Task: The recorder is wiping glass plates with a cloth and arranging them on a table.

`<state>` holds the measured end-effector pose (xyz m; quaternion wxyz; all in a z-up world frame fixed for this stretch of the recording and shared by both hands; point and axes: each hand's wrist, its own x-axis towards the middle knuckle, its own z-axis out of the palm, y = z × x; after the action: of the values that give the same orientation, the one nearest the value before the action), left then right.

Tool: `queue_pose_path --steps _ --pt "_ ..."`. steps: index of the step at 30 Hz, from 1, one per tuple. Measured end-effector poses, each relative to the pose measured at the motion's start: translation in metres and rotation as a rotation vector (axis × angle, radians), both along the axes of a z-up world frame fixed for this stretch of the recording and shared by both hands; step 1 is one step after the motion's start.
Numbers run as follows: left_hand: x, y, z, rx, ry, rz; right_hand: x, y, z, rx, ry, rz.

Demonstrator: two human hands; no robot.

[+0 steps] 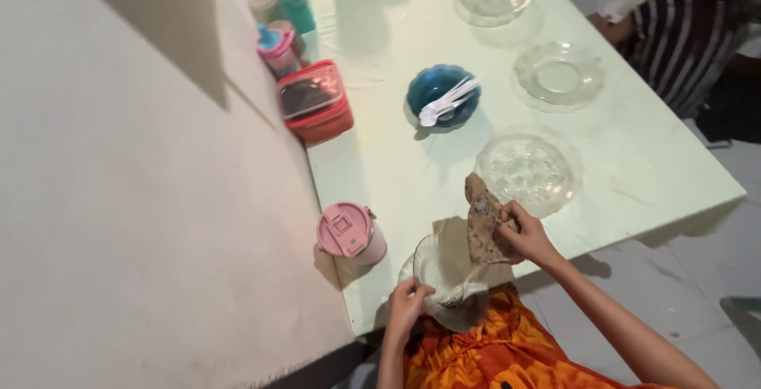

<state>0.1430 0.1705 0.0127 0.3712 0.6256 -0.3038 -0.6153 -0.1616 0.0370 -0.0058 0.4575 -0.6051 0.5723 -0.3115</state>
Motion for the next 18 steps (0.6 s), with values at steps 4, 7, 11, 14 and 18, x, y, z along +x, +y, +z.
queue_pose_path --steps 4,7,11,14,18 --pt "-0.006 -0.037 -0.020 0.022 0.093 -0.052 0.027 0.020 0.058 0.042 -0.004 -0.022" --pt "-0.016 -0.058 -0.046 0.008 0.252 -0.059 0.047 0.026 0.043 0.077 0.227 0.044" --pt "-0.016 -0.059 -0.066 0.042 0.306 -0.030 0.077 0.031 0.022 -0.063 0.728 0.171" --pt "-0.002 -0.045 -0.076 0.103 0.305 0.014 0.092 0.032 0.007 -0.074 0.882 0.220" --pt "0.018 -0.031 -0.063 0.152 0.324 0.268 0.102 0.028 -0.008 -0.154 0.935 0.277"
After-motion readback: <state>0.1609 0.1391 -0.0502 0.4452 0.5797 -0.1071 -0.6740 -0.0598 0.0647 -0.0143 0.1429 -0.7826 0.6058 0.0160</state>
